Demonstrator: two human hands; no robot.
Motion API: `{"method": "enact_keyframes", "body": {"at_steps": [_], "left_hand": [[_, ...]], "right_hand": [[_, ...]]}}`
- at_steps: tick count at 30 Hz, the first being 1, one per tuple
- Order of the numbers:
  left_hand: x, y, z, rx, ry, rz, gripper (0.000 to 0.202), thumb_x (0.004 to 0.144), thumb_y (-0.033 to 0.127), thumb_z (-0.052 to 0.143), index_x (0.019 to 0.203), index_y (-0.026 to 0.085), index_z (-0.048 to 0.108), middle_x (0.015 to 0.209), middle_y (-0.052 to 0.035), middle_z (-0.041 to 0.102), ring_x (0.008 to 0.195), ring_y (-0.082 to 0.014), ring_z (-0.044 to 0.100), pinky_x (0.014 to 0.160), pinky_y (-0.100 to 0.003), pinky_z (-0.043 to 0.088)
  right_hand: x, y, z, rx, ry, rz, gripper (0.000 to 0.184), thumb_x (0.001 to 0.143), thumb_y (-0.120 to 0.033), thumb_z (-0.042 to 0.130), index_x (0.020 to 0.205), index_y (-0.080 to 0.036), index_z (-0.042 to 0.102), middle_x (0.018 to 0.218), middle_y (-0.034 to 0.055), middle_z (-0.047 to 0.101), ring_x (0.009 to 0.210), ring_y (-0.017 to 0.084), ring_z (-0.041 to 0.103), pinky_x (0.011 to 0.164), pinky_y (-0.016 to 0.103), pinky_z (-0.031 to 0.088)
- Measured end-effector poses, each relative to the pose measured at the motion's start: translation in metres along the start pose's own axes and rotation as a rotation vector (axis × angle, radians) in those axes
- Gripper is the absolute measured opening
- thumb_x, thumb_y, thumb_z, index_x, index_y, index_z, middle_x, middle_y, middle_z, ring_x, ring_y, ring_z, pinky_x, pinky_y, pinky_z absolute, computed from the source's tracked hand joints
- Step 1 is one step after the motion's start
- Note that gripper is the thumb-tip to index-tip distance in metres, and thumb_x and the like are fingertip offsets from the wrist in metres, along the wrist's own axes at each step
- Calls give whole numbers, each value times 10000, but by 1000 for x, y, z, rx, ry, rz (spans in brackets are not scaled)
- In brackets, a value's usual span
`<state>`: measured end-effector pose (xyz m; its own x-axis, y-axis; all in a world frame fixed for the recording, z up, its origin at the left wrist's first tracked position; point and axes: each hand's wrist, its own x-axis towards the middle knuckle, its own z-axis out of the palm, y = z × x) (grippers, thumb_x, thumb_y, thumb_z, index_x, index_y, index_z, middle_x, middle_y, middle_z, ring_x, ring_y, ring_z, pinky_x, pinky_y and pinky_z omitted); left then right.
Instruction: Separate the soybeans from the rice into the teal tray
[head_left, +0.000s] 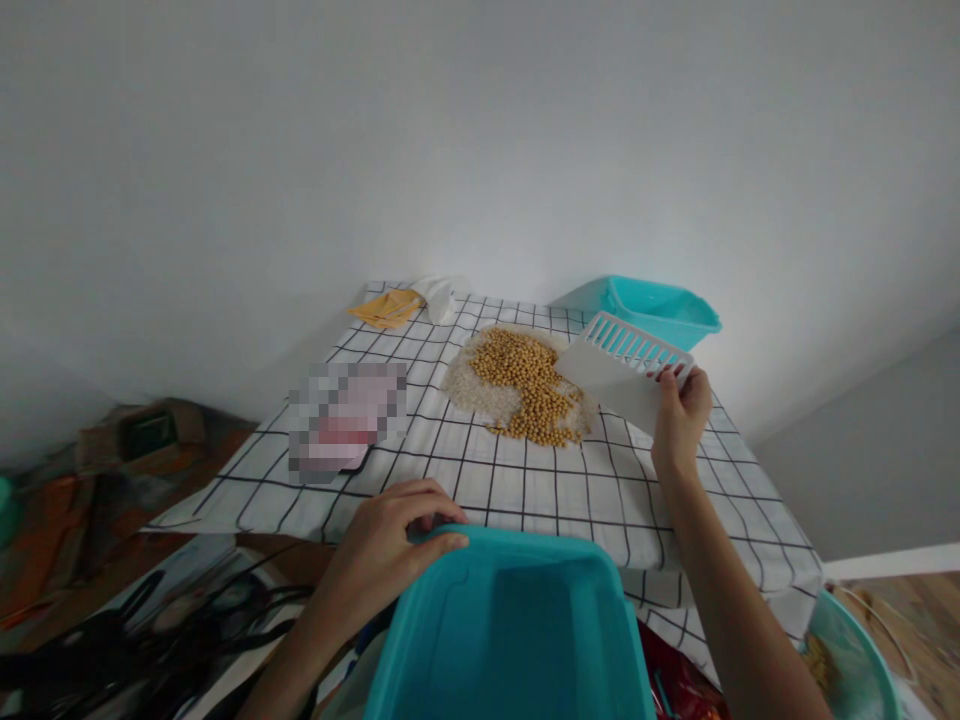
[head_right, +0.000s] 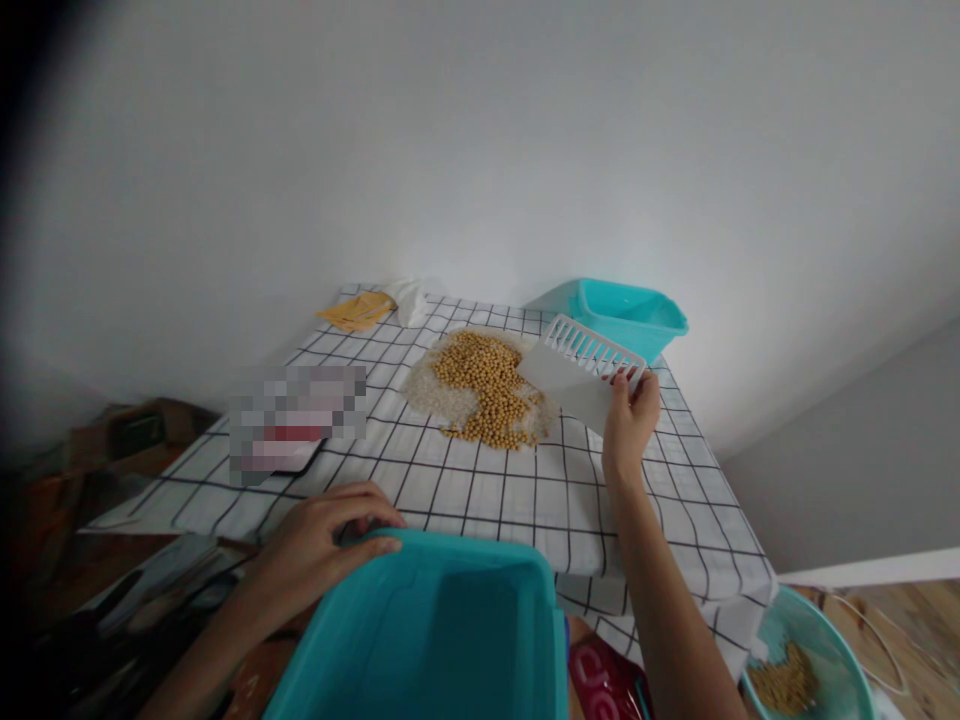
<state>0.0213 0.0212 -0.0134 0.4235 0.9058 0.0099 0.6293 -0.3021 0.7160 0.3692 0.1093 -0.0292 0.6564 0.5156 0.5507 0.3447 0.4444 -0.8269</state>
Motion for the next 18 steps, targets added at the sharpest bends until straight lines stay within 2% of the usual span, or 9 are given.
{"method": "enact_keyframes", "body": {"at_steps": [8, 18], "left_hand": [[0, -1, 1, -3, -1, 10, 75, 767, 179, 697, 790, 196, 766, 821, -15, 729, 764, -182, 647, 695, -281, 480], [-1, -2, 1, -19, 5, 13, 75, 766, 187, 697, 791, 202, 766, 820, -9, 728, 758, -179, 648, 689, -276, 489]], "right_hand": [[0, 3, 0, 43, -43, 19, 180, 784, -364, 617, 777, -208, 527, 766, -32, 561, 744, 135, 539, 754, 285, 427], [-3, -5, 3, 95, -98, 43, 161, 779, -354, 626, 798, -213, 551, 785, -18, 607, 751, 145, 557, 747, 294, 427]]}}
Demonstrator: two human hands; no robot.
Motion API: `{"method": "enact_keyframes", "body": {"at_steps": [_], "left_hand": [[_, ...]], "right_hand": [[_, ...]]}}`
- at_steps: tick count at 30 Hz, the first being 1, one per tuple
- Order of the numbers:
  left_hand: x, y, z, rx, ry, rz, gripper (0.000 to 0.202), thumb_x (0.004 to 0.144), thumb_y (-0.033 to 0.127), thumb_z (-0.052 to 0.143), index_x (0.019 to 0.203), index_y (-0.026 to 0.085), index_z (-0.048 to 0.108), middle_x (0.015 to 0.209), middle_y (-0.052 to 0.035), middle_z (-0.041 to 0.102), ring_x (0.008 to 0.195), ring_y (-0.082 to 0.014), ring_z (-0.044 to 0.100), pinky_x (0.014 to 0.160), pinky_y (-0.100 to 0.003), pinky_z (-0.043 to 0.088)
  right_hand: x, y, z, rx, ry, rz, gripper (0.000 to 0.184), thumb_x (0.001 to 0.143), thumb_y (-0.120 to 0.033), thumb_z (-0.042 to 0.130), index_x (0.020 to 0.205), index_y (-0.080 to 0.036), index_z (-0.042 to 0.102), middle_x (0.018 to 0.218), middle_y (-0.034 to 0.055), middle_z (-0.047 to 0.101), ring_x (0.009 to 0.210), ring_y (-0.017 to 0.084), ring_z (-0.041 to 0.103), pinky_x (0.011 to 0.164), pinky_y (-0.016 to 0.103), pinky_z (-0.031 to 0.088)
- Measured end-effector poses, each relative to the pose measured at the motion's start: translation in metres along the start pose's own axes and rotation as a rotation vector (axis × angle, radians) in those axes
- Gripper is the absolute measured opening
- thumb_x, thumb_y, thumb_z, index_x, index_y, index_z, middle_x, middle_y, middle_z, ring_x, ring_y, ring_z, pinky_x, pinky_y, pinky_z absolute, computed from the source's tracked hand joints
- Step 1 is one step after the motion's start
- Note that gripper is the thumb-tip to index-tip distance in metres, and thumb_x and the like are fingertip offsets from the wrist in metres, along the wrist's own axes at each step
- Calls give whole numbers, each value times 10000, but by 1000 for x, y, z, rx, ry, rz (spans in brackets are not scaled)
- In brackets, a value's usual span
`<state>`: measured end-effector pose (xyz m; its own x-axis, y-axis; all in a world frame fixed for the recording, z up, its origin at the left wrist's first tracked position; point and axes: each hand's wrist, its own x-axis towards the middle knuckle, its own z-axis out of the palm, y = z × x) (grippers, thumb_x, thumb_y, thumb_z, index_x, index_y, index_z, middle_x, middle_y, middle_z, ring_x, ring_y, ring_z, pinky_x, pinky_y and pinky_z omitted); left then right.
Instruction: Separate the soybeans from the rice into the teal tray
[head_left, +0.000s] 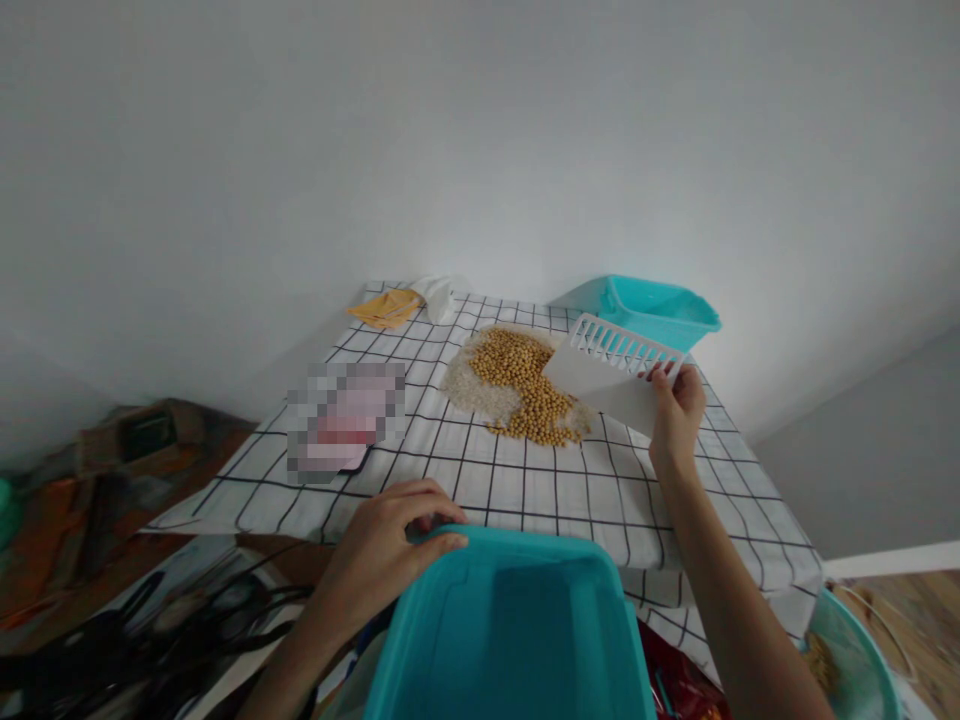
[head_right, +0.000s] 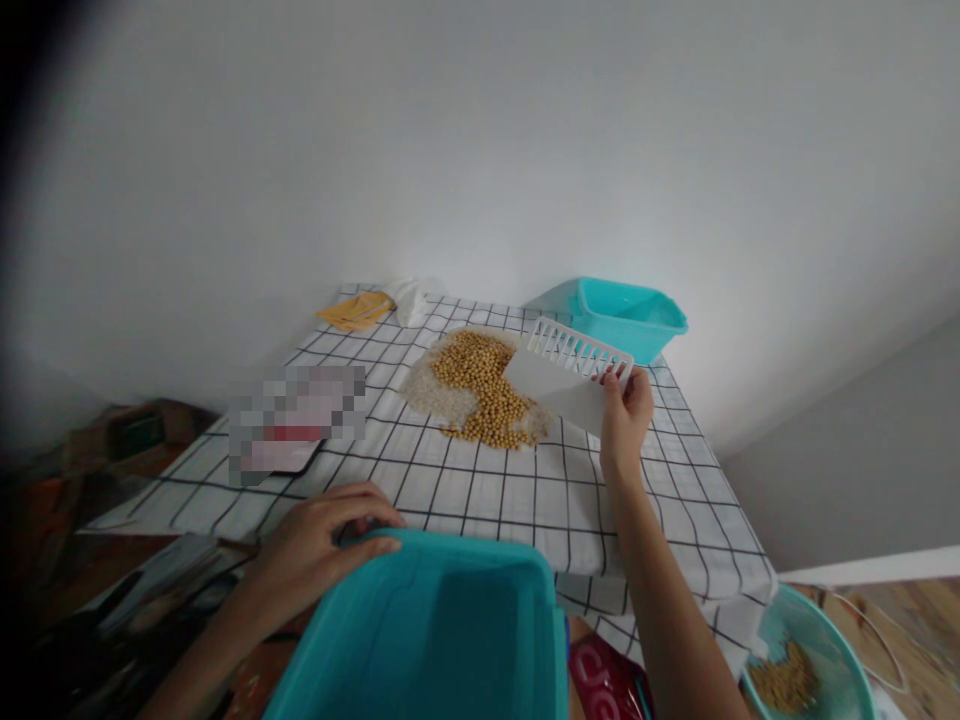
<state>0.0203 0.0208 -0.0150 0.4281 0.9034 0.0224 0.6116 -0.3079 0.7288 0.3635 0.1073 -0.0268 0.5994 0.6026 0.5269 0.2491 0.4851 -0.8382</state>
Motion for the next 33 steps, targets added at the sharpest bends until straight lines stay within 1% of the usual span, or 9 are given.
{"method": "enact_keyframes", "body": {"at_steps": [8, 12, 19, 27, 33], "left_hand": [[2, 2, 1, 13, 8, -2, 74, 758, 193, 702, 774, 229, 765, 813, -1, 739, 751, -180, 655, 682, -270, 488], [2, 2, 1, 11, 10, -6, 83, 752, 175, 704, 780, 219, 768, 811, -2, 737, 748, -175, 653, 675, -266, 486], [2, 0, 1, 15, 19, 8, 89, 755, 181, 694, 765, 235, 764, 807, 5, 739, 745, -169, 653, 675, -260, 494], [2, -2, 2, -5, -1, -1, 82, 775, 193, 684, 794, 200, 764, 838, -22, 734, 774, -188, 653, 695, -285, 492], [1, 0, 1, 4, -9, -8, 82, 776, 188, 685, 803, 190, 762, 834, -23, 728, 764, -184, 647, 697, -288, 487]], "right_hand": [[-1, -5, 2, 41, -23, 8, 165, 761, -350, 633, 771, -212, 544, 773, -14, 604, 726, 143, 558, 711, 283, 423], [-1, -6, 2, 61, -33, 16, 151, 761, -335, 629, 769, -212, 543, 768, -15, 604, 716, 141, 555, 703, 280, 425], [-2, -7, 2, 67, -44, 23, 168, 755, -354, 641, 764, -210, 556, 757, -11, 612, 693, 144, 555, 690, 284, 433], [-3, -8, 3, 86, -61, 44, 147, 752, -333, 651, 758, -211, 569, 728, -17, 611, 671, 146, 561, 669, 285, 442], [-4, -8, 3, 101, -72, 51, 142, 757, -325, 655, 755, -206, 576, 726, -17, 614, 666, 145, 565, 654, 277, 437]]}}
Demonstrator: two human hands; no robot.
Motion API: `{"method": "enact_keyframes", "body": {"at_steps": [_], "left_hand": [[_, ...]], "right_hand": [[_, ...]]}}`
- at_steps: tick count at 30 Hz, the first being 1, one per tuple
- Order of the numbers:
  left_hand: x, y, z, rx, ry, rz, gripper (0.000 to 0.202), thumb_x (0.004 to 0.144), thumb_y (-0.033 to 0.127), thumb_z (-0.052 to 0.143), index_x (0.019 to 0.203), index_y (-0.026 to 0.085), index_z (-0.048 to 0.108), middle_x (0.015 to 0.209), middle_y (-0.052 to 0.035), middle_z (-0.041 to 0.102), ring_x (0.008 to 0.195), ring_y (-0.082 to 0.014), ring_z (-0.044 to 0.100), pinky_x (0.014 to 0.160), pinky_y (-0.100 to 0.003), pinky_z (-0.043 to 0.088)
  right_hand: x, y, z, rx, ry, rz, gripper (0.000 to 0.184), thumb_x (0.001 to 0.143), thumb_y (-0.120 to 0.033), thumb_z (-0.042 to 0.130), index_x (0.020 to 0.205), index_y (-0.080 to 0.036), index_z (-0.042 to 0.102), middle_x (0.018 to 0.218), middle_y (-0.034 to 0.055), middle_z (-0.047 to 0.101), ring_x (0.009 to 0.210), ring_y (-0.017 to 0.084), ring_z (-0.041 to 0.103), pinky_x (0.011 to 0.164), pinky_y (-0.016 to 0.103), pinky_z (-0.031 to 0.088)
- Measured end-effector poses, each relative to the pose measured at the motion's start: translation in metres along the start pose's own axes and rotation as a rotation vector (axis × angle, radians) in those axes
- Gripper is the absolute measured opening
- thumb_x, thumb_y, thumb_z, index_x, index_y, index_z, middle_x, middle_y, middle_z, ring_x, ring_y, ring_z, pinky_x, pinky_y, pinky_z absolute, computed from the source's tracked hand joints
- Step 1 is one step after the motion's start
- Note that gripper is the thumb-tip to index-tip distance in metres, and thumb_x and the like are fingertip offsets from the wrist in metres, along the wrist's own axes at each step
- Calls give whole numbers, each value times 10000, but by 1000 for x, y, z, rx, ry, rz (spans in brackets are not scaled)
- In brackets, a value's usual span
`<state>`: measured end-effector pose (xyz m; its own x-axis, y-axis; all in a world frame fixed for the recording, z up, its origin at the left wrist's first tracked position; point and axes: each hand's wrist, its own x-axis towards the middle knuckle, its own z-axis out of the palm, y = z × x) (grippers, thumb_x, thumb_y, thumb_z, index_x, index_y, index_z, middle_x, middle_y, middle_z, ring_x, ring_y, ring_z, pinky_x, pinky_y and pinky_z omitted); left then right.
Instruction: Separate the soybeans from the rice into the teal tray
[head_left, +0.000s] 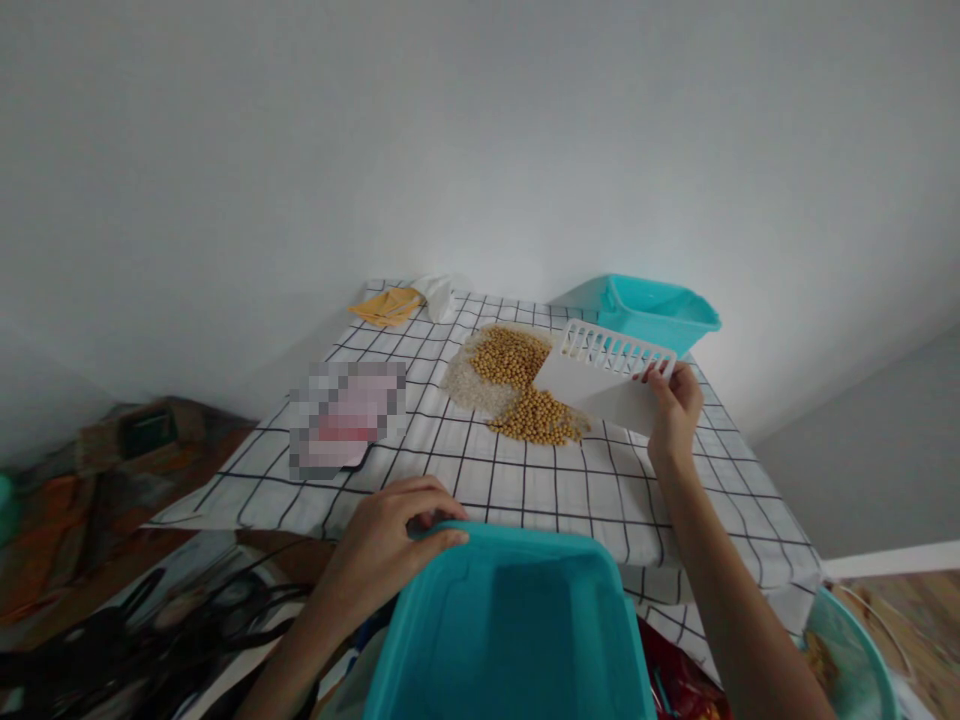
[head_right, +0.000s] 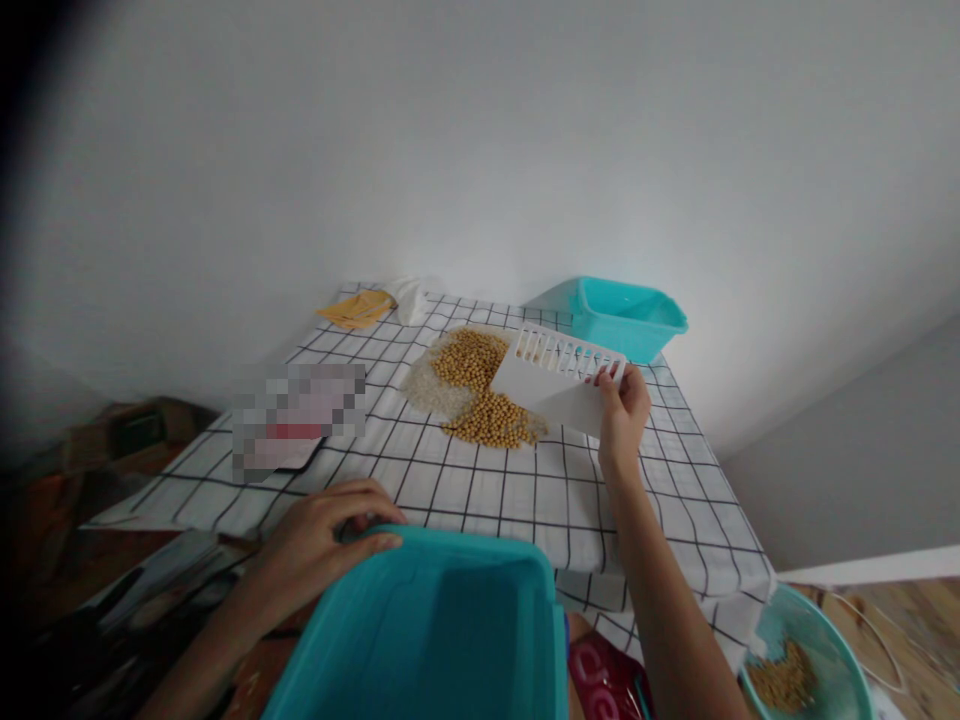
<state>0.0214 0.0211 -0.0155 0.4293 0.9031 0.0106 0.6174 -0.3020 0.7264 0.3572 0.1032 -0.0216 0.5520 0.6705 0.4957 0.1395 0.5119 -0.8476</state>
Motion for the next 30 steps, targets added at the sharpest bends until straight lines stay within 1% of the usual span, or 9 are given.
{"method": "enact_keyframes", "body": {"at_steps": [6, 16, 22, 25, 30], "left_hand": [[1, 4, -2, 9, -11, -11, 86, 781, 191, 679, 807, 188, 761, 845, -21, 728, 774, -186, 644, 704, -290, 487], [1, -3, 1, -4, -2, 10, 85, 776, 185, 684, 804, 188, 764, 839, -23, 730, 764, -189, 641, 706, -300, 478], [-1, -2, 1, -10, 8, 3, 86, 776, 182, 680, 802, 183, 762, 835, -25, 726, 770, -191, 641, 703, -301, 480], [-1, -1, 0, -11, 7, 4, 93, 782, 185, 673, 807, 185, 762, 845, -26, 727, 780, -191, 644, 710, -300, 483], [-1, -1, 1, -15, 21, -5, 87, 770, 184, 682, 795, 192, 765, 843, -24, 728, 770, -188, 642, 706, -296, 483]], "right_hand": [[-1, 0, -1, 8, -10, -2, 139, 758, -320, 660, 753, -206, 581, 724, -17, 615, 667, 146, 565, 657, 277, 434], [-1, 1, 0, 23, -46, -6, 155, 757, -328, 670, 746, -199, 584, 729, -14, 608, 676, 142, 561, 662, 268, 416], [-2, -2, 2, 20, -53, -24, 158, 758, -327, 657, 739, -199, 566, 716, -15, 599, 667, 136, 556, 661, 263, 416], [0, -1, 1, 2, -2, -49, 169, 761, -339, 641, 746, -202, 544, 724, -16, 591, 675, 136, 555, 679, 271, 429], [6, 7, -9, -64, 194, -112, 192, 797, -368, 589, 760, -216, 476, 781, -35, 537, 743, 127, 541, 753, 280, 430]]}}
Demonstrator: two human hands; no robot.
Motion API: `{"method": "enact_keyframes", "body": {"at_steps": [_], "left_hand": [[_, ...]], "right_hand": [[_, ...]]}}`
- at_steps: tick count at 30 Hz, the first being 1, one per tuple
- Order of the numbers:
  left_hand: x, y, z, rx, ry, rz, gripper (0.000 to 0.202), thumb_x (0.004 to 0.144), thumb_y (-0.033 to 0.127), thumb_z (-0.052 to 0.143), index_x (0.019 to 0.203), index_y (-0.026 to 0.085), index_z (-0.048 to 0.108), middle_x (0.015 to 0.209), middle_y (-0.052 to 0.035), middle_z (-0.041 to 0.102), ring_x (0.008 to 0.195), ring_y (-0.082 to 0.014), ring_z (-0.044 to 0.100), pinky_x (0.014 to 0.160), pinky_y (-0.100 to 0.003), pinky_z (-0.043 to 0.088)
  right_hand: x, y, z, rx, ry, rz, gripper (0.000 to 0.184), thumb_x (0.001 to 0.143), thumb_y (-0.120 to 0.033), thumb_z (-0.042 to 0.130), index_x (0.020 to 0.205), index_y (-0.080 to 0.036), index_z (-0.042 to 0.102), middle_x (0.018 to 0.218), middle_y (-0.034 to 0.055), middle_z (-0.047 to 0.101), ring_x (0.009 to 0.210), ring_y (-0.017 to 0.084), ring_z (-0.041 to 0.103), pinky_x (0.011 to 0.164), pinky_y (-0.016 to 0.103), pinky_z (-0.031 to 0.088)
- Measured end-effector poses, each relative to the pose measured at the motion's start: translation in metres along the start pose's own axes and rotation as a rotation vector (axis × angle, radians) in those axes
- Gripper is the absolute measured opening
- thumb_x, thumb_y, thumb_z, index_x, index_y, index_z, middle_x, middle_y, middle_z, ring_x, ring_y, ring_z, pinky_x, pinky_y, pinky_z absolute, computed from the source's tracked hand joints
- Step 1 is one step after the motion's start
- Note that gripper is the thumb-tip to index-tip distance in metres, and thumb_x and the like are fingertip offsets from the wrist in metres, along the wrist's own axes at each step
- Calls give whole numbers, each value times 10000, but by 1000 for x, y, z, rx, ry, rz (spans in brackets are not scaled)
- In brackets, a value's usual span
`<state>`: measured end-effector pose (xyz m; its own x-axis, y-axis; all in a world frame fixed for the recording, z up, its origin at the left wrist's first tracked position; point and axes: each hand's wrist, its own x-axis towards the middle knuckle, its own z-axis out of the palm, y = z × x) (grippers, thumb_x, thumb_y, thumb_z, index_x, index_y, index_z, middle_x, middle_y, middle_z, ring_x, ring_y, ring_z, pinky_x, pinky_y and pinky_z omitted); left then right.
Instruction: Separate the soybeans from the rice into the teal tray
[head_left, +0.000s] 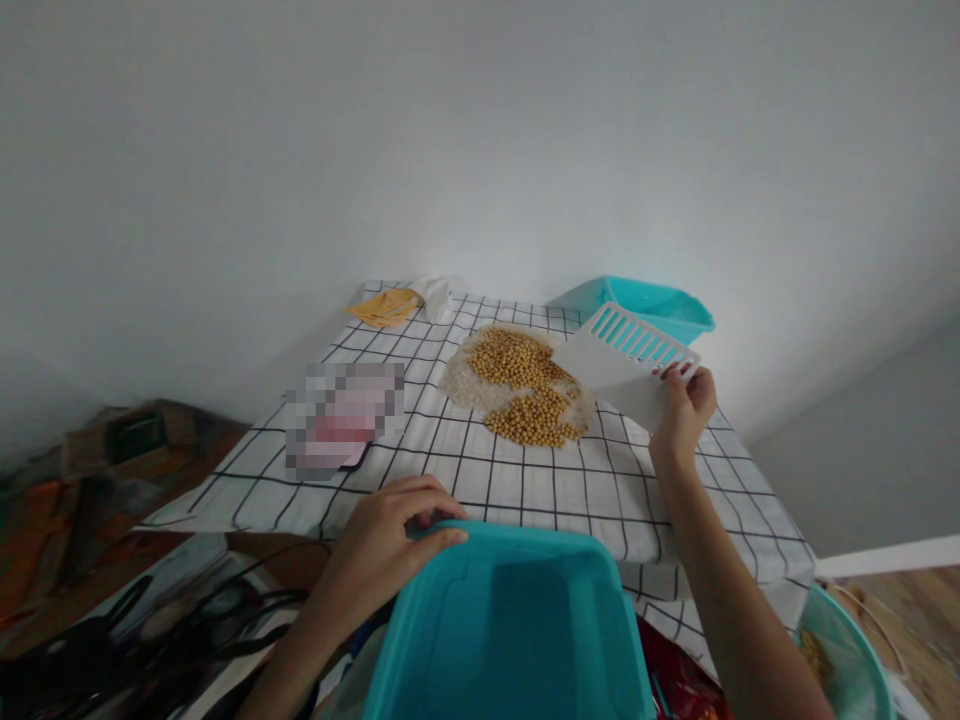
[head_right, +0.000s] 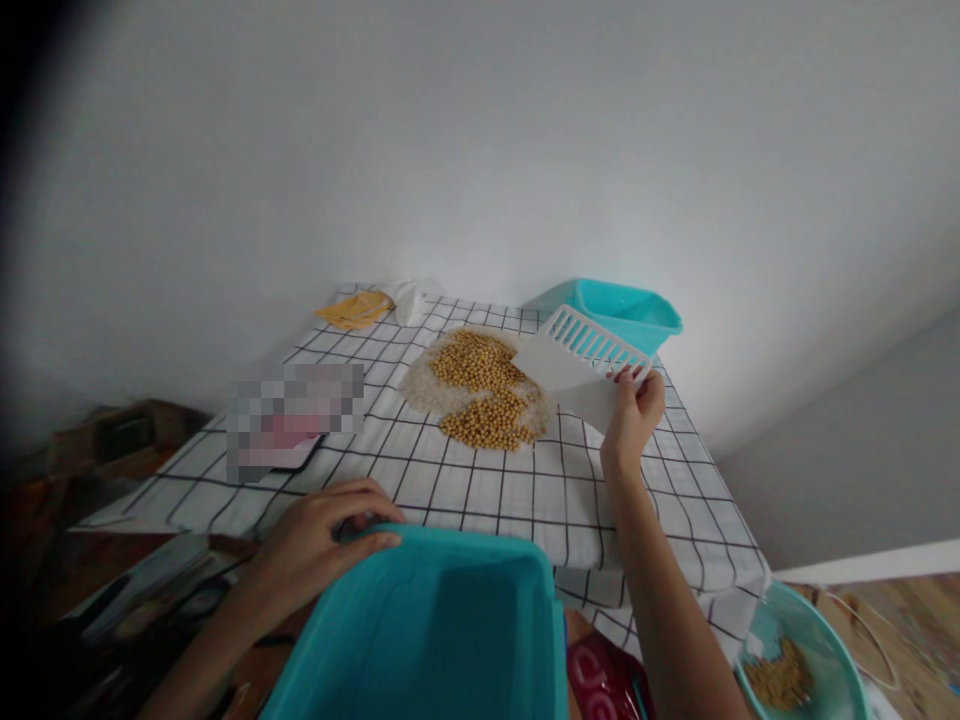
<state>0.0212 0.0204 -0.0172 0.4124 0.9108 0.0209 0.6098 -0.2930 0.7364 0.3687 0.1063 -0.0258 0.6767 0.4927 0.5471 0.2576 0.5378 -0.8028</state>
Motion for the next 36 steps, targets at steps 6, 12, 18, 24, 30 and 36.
{"method": "enact_keyframes", "body": {"at_steps": [6, 12, 18, 24, 30, 36], "left_hand": [[-1, -3, 2, -8, 11, 30, 90, 761, 201, 681, 790, 187, 766, 827, -31, 729, 755, -196, 639, 695, -306, 477], [-1, -2, 3, -2, 12, 24, 90, 760, 207, 677, 785, 197, 762, 839, -30, 734, 786, -208, 643, 707, -311, 478], [-1, 0, 3, 0, 17, 31, 90, 769, 224, 679, 796, 189, 758, 837, -32, 722, 769, -206, 634, 704, -311, 477], [0, -1, 3, 9, 6, 47, 76, 775, 210, 675, 789, 185, 746, 817, -22, 699, 763, -196, 625, 699, -298, 477], [-2, 4, 2, 25, -7, 41, 69, 789, 202, 664, 798, 189, 731, 828, -16, 692, 756, -188, 617, 696, -296, 468], [-2, 4, 2, 40, -17, 42, 76, 799, 206, 656, 814, 183, 727, 846, -26, 690, 779, -199, 624, 704, -307, 467]], "right_hand": [[5, 10, -7, -102, 67, -14, 170, 798, -345, 585, 758, -212, 488, 760, -39, 517, 741, 130, 510, 740, 277, 411], [5, 14, -5, -157, 4, -7, 150, 788, -338, 593, 770, -208, 520, 765, -27, 547, 729, 139, 514, 710, 276, 402], [0, 14, 1, -134, -95, 12, 142, 788, -346, 583, 810, -207, 559, 800, -9, 607, 752, 156, 547, 723, 289, 417], [-6, 2, 4, -63, -146, 37, 154, 794, -353, 601, 802, -208, 551, 806, -10, 623, 760, 154, 572, 731, 283, 425], [-7, -7, 5, 11, -184, 54, 175, 786, -367, 615, 795, -209, 539, 768, -14, 615, 734, 154, 592, 722, 288, 447], [-6, -7, 5, 1, -137, 35, 209, 792, -405, 609, 804, -214, 525, 772, -12, 604, 726, 153, 580, 718, 294, 450]]}}
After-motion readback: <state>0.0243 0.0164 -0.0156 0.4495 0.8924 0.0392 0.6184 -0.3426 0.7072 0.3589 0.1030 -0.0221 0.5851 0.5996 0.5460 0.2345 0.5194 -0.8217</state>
